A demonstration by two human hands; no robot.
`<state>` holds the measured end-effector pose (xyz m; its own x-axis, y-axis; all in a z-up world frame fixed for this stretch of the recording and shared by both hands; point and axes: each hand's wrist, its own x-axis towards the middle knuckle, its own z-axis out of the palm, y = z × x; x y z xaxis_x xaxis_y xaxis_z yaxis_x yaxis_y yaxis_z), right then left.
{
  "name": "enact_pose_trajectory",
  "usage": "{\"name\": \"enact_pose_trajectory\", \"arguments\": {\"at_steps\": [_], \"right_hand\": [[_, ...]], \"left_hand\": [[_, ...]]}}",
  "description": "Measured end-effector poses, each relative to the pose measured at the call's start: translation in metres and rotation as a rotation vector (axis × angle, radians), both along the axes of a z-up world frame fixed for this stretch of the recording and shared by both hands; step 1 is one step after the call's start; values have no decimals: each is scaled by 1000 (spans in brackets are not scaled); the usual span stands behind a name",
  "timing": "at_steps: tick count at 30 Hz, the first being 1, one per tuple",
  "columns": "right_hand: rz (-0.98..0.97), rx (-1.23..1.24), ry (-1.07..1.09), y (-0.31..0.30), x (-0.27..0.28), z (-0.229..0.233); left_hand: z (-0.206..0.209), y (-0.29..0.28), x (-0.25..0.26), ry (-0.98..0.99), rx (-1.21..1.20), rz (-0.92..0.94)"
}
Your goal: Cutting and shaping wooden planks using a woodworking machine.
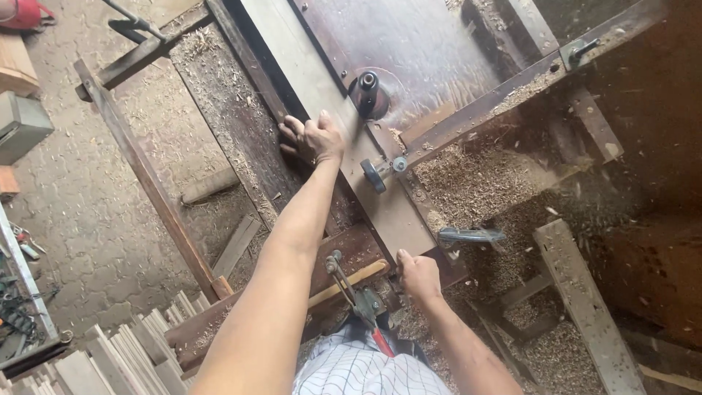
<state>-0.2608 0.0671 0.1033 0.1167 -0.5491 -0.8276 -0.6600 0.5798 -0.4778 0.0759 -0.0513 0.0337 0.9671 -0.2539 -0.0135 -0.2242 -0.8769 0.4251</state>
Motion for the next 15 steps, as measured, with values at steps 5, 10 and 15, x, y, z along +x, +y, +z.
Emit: {"name": "enact_pose_trajectory", "arguments": {"at_steps": [5, 10, 15], "right_hand": [[-45, 15, -50, -17, 28, 17], [-90, 80, -82, -23, 46, 12], [-200, 161, -132, -27, 57, -1]], "left_hand": [[0, -13, 21, -3, 6, 7], [4, -19, 37, 6, 7, -2], [3, -25, 53, -16, -8, -20]]}}
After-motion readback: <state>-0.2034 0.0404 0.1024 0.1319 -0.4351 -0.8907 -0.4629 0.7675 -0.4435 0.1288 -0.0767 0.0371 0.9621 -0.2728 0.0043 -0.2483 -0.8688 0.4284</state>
